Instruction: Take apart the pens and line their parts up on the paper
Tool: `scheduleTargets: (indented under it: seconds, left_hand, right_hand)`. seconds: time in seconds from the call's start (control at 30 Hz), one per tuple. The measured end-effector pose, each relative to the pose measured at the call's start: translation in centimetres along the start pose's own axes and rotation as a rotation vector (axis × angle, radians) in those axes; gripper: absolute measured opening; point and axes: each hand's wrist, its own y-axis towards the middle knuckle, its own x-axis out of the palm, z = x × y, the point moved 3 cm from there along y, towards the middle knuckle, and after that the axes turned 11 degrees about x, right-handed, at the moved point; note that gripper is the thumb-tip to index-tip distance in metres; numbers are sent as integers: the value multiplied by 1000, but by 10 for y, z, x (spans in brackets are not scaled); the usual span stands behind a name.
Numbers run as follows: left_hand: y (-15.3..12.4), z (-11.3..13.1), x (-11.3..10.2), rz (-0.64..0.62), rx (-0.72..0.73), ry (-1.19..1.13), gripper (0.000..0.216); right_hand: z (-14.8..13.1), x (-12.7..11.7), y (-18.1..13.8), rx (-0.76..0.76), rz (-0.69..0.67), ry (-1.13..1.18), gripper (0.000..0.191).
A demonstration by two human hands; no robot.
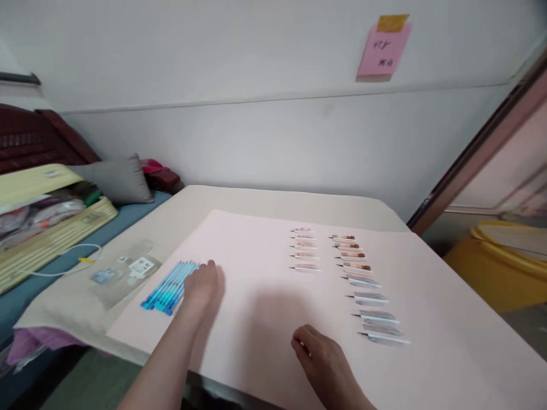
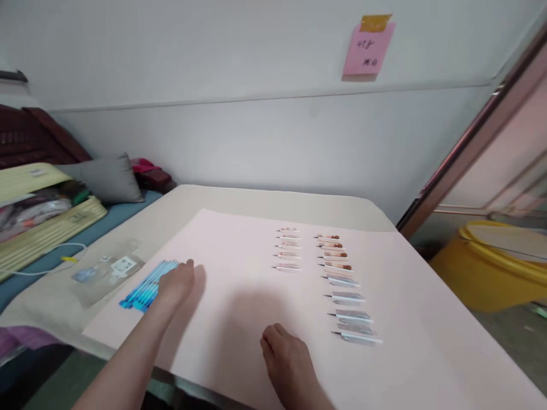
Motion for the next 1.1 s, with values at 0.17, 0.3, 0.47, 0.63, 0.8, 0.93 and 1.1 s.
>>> scheduleTargets:
  seconds: [0.17, 0.3, 0.47, 0.63, 0.8, 0.93, 1.1]
  left_hand:
    - [7, -31, 13, -21, -80, -187, 30]
    - [11, -18, 20, -40, -44, -280, 22]
    - [10, 40, 23, -110, 92, -544, 39]
    - [-25, 125, 20, -300, 280, -1507, 53]
    - [-53, 161, 19, -325, 328, -1737, 47]
    - [-57, 161, 20, -399, 303, -1925, 31]
    - [-55, 154, 22, -453, 180, -2115, 25]
  right_hand:
    - [-2, 6, 1, -6, -29, -2, 20]
    - [-2, 2, 1, 17, -32, 44, 20]
    - [2, -5, 7, 140, -44, 358, 16]
    - [6, -7, 13, 428, -110, 900, 12]
    - [0, -6, 9, 503, -280, 1320, 29]
    - [2, -9, 9, 489, -241, 1419, 27]
    - [-3, -11, 8, 471, -295, 1457, 22]
